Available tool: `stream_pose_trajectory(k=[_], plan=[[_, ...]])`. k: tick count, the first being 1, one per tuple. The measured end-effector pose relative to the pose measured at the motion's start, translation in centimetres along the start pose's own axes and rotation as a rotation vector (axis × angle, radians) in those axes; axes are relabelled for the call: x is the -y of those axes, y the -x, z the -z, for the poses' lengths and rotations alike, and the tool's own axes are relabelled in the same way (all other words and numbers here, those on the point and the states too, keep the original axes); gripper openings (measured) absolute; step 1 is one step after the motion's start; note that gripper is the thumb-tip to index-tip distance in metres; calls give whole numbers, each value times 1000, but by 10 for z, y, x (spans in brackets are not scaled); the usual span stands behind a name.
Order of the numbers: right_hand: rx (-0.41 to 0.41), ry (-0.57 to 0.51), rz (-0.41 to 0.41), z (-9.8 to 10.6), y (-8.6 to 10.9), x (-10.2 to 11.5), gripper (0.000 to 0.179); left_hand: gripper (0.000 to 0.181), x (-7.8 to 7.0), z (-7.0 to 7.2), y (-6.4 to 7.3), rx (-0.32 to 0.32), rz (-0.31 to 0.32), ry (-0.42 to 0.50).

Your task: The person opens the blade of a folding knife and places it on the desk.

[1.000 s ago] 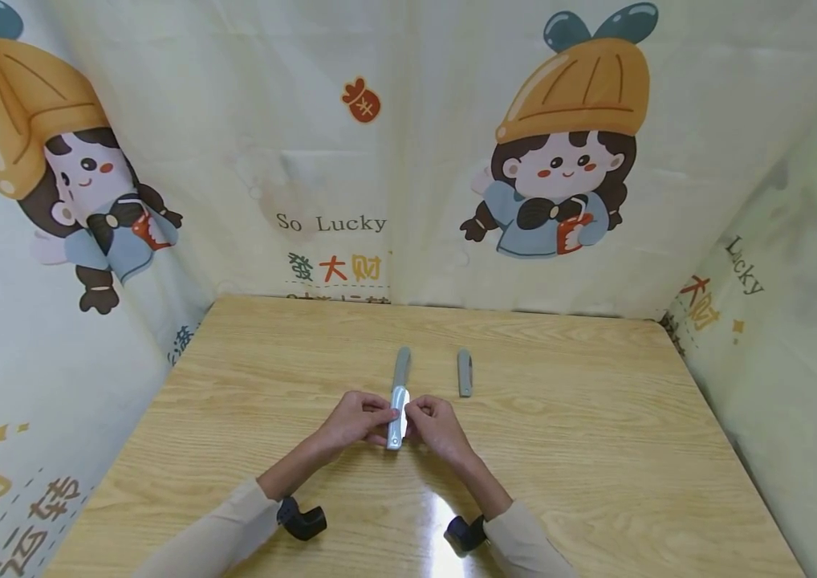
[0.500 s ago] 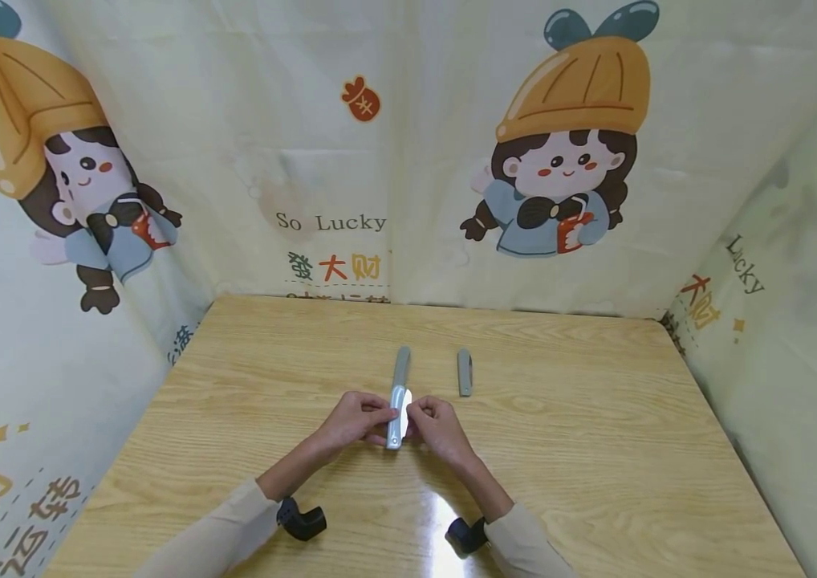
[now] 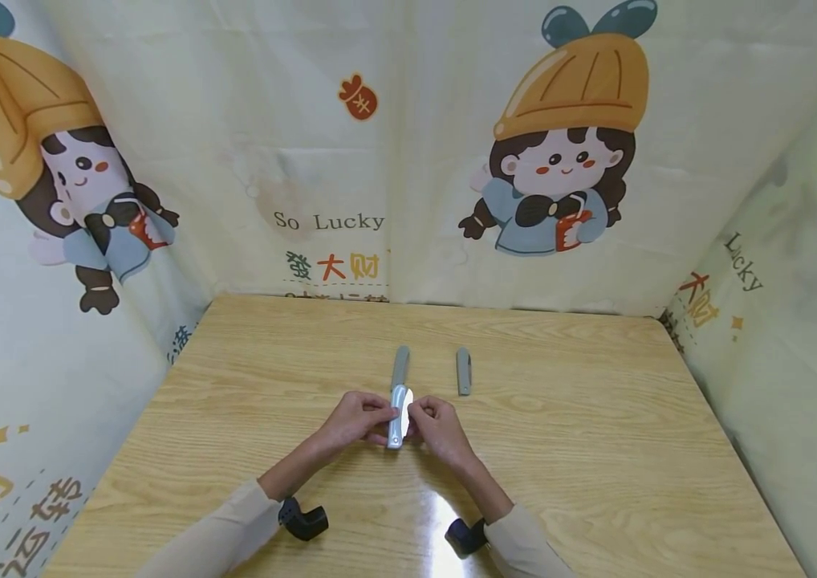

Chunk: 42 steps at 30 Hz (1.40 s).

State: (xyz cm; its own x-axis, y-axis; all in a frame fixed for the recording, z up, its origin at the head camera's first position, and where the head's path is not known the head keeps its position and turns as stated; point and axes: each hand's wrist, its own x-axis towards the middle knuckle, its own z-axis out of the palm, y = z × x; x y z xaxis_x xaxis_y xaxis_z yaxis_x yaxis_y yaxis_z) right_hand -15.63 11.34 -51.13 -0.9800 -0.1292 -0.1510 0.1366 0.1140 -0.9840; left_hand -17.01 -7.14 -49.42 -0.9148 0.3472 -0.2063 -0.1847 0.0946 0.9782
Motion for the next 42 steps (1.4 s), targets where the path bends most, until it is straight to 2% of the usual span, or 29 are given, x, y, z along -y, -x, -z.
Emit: stream_pose_trajectory(k=[6, 11, 14, 18, 21, 24, 27, 34, 42], plan=[[-10, 0, 3, 1, 2, 1, 18, 21, 0, -2, 1, -2, -6, 19], [-6, -36, 5, 4, 2, -3, 26, 20, -1, -2, 2, 32, -12, 24], [16, -70, 18, 6, 1, -4, 30, 20, -3, -2, 2, 60, -14, 12], [71, -94, 38, 8, 0, -2, 30, 25, -4, 1, -1, 76, -34, -55], [102, -70, 47, 9, 0, -2, 30, 34, -2, 3, -6, 89, -64, -86], [129, -39, 52, 8, 1, -1, 31, 39, 0, 3, -9, 100, -92, -78], [146, -22, 51, 7, 1, 1, 31, 39, 0, 3, -10, 94, -111, -67], [162, -42, 36, 6, 1, 3, 27, 35, -2, 2, -9, 57, -96, -45], [159, -30, 14, 6, 4, 6, 28, 38, -3, 0, -7, 57, -92, -27]])
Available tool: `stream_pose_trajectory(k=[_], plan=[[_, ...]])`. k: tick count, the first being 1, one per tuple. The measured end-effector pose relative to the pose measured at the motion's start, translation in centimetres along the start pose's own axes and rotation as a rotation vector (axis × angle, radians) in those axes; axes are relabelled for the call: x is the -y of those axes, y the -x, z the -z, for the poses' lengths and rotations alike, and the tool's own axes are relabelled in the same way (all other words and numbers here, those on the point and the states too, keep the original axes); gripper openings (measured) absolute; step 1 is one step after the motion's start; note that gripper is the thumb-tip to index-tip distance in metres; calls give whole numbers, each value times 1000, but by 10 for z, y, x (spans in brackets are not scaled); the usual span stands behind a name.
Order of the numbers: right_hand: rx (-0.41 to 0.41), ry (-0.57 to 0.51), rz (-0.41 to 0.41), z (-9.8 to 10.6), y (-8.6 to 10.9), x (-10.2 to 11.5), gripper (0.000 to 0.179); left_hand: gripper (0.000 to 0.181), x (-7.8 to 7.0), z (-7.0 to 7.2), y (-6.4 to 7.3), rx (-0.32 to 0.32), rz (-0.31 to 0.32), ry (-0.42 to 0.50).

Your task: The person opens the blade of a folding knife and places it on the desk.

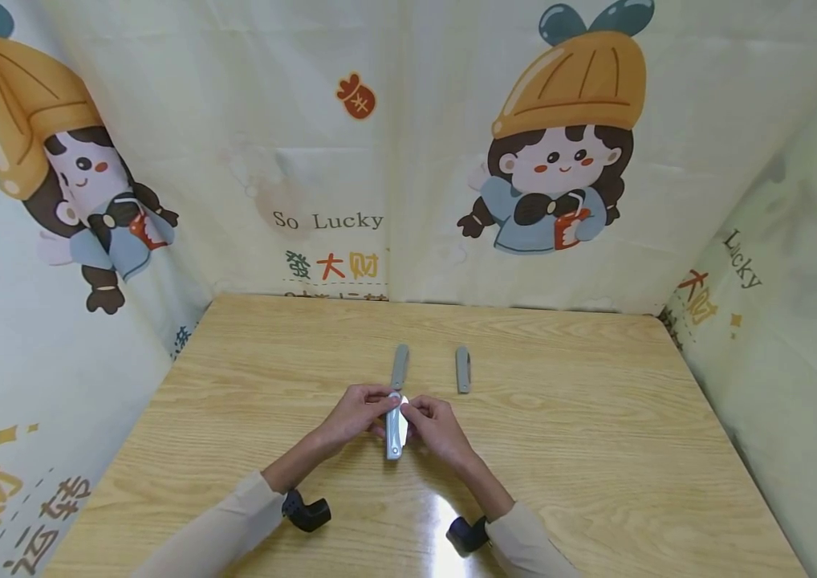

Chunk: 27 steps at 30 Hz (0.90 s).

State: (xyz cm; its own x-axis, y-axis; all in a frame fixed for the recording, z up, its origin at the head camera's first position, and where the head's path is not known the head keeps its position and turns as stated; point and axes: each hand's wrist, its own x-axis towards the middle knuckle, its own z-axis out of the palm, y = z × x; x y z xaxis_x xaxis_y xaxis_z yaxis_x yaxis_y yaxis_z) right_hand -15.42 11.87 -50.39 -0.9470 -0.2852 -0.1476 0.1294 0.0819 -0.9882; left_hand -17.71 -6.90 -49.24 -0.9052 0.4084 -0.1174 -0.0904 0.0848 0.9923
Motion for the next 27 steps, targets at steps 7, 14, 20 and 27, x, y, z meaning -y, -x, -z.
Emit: stream_pose_trajectory(k=[7, 14, 20, 27], plan=[[3, 12, 21, 1, 0, 1, 29, 39, 1, 1, 0, -6, 6, 6], [-9, 18, 16, 0, 0, 0, 30, 38, 2, 1, 0, -16, 19, 21], [-24, 7, 17, 0, 0, -3, 29, 39, 2, 1, 1, -34, 14, 24], [-22, 10, 15, 1, 0, -5, 28, 36, 3, 2, 2, -44, 21, 31]])
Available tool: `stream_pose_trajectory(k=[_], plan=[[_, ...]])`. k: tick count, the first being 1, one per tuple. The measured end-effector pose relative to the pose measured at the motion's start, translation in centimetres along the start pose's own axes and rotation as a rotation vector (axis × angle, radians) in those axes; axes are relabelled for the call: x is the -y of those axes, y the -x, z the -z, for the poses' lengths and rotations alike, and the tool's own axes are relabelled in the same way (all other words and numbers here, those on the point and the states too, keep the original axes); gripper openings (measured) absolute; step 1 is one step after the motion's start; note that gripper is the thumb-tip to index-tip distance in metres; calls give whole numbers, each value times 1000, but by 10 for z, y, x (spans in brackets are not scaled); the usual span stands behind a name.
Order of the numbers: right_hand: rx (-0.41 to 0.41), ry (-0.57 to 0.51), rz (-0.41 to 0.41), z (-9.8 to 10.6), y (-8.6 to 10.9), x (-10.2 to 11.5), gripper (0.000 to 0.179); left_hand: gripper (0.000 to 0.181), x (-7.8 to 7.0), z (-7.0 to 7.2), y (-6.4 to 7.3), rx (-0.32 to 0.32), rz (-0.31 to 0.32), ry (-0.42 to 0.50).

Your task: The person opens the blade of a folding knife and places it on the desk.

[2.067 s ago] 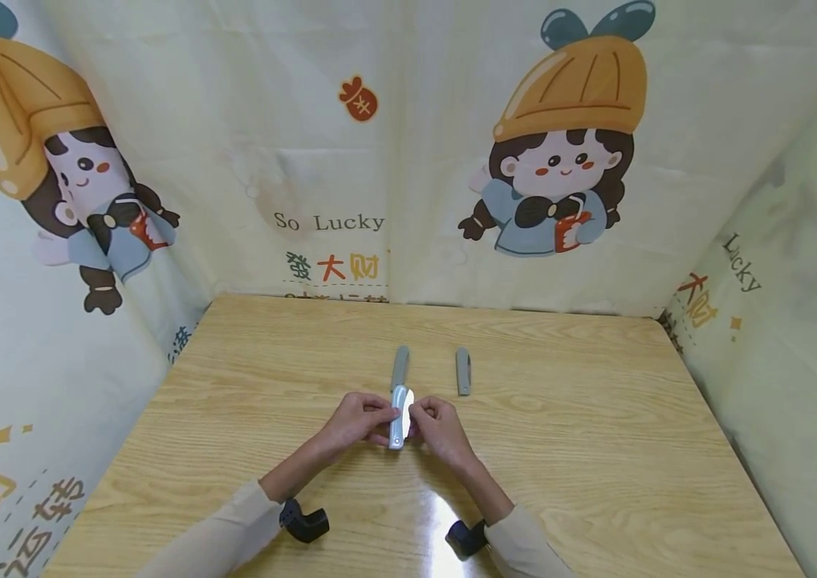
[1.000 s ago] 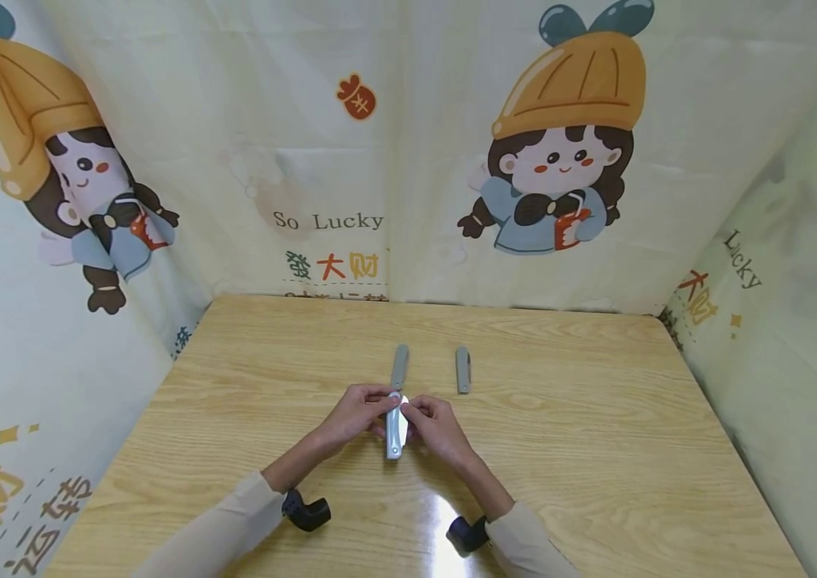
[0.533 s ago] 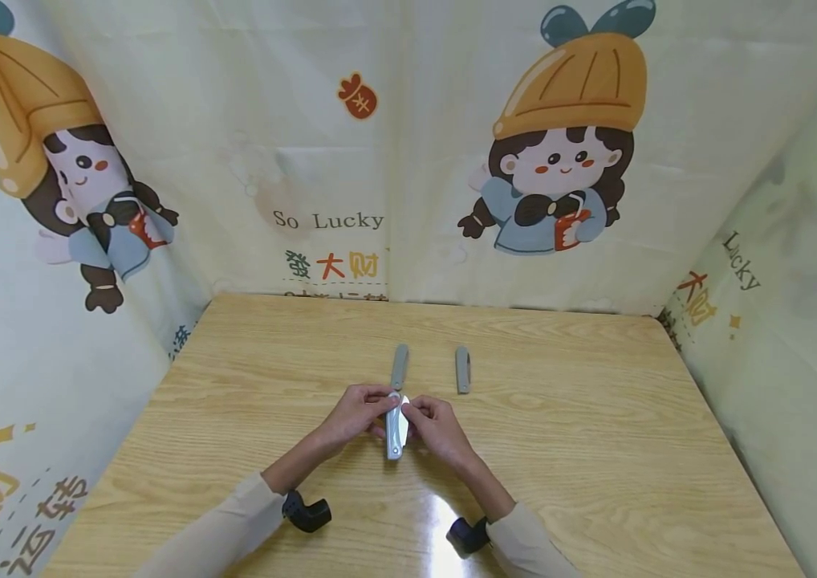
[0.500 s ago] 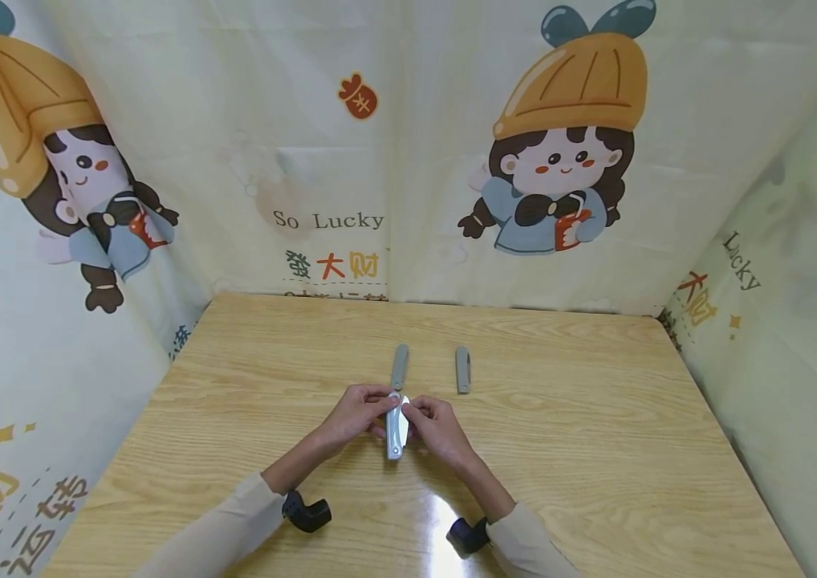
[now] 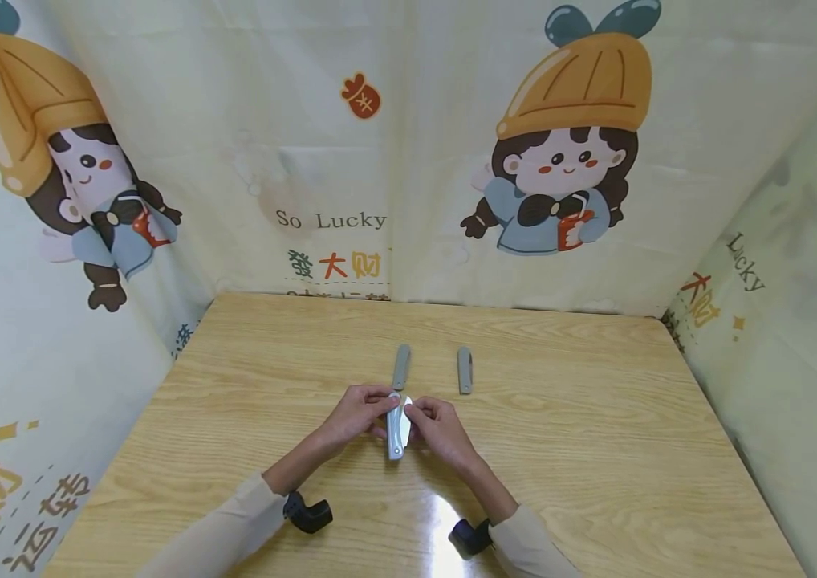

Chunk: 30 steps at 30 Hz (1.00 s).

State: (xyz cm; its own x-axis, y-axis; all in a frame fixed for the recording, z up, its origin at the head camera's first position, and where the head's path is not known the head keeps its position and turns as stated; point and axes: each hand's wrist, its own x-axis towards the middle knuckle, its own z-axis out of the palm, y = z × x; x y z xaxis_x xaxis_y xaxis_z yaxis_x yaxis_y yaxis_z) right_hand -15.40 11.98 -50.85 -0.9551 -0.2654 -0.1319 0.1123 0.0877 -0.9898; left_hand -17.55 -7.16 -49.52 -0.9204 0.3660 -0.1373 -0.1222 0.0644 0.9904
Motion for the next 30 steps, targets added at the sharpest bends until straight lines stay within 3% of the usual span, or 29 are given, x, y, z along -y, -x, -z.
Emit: stream_pose_trajectory(k=[16, 30], plan=[[-33, -17, -19, 0, 2, 1, 25, 33, -2, -2, 1, -20, -12, 11], [-87, 0, -35, -2, 4, 1, 25, 32, -3, 1, 1, -37, 40, 35]])
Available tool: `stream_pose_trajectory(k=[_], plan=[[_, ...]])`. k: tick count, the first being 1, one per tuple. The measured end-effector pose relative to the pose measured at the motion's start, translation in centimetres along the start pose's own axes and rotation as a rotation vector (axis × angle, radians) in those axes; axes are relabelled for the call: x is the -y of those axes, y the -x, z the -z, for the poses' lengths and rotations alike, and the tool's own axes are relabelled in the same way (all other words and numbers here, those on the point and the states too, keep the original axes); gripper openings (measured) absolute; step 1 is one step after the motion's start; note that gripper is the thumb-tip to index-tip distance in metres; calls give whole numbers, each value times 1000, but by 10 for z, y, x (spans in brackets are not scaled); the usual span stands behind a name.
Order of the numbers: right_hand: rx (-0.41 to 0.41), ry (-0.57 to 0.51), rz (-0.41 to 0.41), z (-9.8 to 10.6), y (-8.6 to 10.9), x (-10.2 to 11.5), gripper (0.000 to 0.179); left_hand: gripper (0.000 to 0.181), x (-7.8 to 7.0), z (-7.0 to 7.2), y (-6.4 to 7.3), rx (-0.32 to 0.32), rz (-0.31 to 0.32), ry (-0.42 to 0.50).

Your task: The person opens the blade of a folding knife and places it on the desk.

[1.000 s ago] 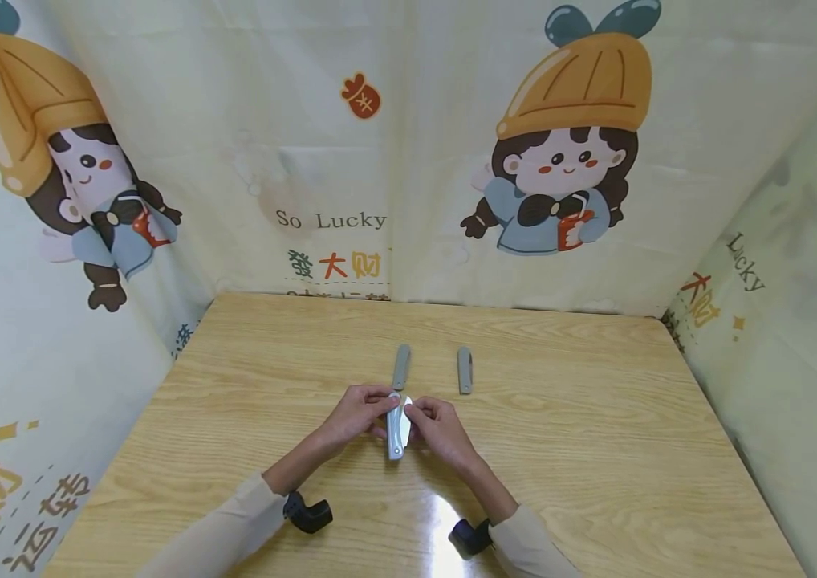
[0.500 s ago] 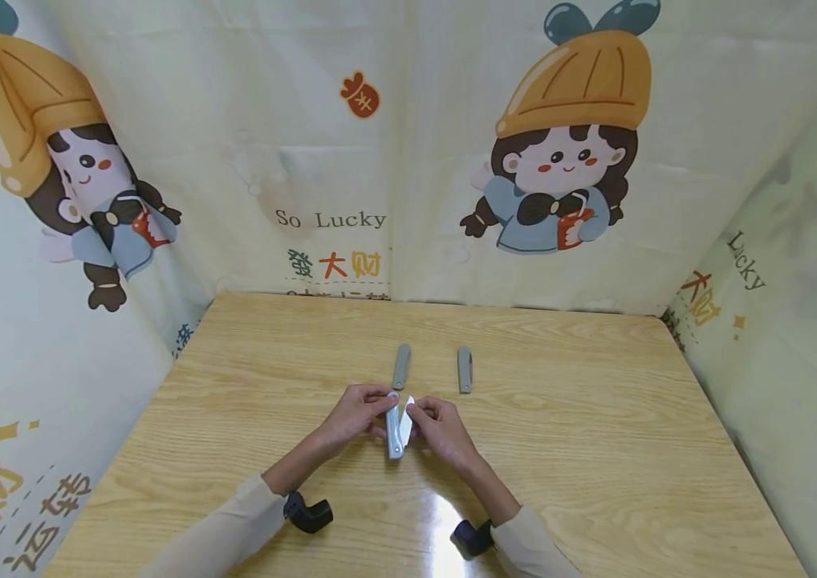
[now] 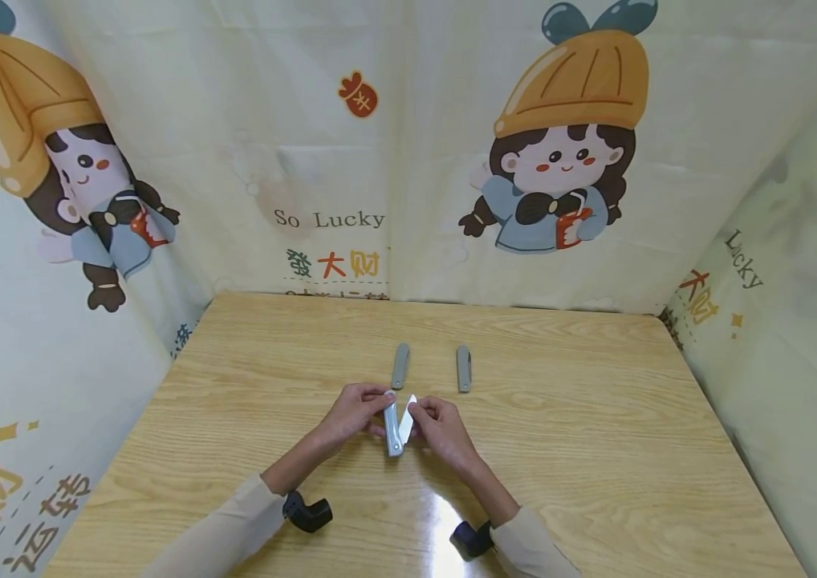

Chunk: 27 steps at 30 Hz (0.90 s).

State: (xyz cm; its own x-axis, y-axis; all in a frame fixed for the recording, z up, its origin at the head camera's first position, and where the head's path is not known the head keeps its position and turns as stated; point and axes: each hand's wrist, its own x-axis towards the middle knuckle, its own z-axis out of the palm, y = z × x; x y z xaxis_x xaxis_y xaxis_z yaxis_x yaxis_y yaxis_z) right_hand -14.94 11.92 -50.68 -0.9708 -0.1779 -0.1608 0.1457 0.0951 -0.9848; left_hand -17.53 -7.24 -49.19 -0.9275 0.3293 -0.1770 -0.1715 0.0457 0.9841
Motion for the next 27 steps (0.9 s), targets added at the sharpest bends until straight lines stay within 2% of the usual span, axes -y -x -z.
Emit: stream_pose_trajectory(k=[9, 27], plan=[[-11, -10, 3, 1, 1, -1, 25, 32, 0, 0, 2, -24, 9, 23], [-105, -22, 43, -3, 3, 1, 21, 33, -2, 4, 3, -35, 39, 59]])
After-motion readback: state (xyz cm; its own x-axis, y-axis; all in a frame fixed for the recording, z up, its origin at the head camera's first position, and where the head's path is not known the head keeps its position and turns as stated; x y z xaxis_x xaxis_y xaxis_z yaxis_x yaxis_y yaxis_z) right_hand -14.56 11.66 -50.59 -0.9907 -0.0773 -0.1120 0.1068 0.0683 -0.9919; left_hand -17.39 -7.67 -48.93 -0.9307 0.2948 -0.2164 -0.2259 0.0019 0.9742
